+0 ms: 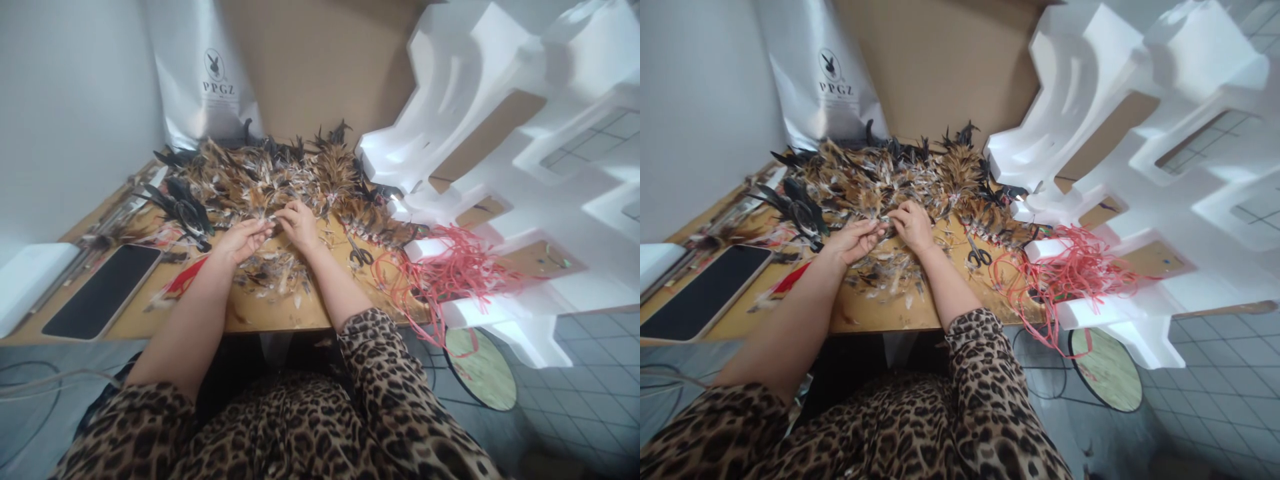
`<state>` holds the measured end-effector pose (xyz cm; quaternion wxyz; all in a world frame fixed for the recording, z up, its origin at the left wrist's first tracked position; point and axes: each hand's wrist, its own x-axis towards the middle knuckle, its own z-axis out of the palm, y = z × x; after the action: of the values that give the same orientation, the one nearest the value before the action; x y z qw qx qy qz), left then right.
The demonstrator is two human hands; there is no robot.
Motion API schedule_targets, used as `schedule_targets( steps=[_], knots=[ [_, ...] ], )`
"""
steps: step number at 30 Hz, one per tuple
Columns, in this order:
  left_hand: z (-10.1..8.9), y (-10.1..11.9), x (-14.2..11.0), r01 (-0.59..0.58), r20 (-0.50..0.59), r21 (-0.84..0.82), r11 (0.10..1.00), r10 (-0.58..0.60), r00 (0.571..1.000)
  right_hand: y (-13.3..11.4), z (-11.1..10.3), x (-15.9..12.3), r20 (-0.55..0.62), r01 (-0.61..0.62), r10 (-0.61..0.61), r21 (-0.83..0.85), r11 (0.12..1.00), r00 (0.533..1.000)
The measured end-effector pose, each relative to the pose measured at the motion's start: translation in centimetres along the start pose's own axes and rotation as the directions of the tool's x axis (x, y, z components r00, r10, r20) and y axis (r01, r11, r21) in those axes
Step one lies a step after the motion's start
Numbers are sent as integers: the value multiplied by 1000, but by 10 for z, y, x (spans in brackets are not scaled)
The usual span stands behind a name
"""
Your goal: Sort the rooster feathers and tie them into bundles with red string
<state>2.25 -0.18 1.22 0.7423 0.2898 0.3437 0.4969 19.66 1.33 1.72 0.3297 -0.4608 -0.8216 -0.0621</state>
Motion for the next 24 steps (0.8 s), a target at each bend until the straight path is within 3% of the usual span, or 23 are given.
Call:
schedule_targets(
  steps=[9,14,17,20,22,24],
  knots=[
    [-4,1,0,19,45,49,999,-21,999,-12,-6,-1,115,80,-67,-110,991,991],
    [-1,0,1,17,-13,27,999,-17,1000,-11,0,-2,96,40,-36,-39,998,995],
    [0,2,1,12,-38,-70,998,-15,999,-7,7,-1,-26,-71,77,179,981,997],
    [0,6,1,21,-54,-193,981,-32,998,-3,10,2,-157,-206,299,435,877,941],
    [0,9,0,25,-55,-258,966,-41,998,-2,10,4,-153,-278,435,574,770,887],
    [0,10,-1,42,-36,-300,953,-56,998,-3,11,6,-60,-337,518,694,636,853]
  ],
)
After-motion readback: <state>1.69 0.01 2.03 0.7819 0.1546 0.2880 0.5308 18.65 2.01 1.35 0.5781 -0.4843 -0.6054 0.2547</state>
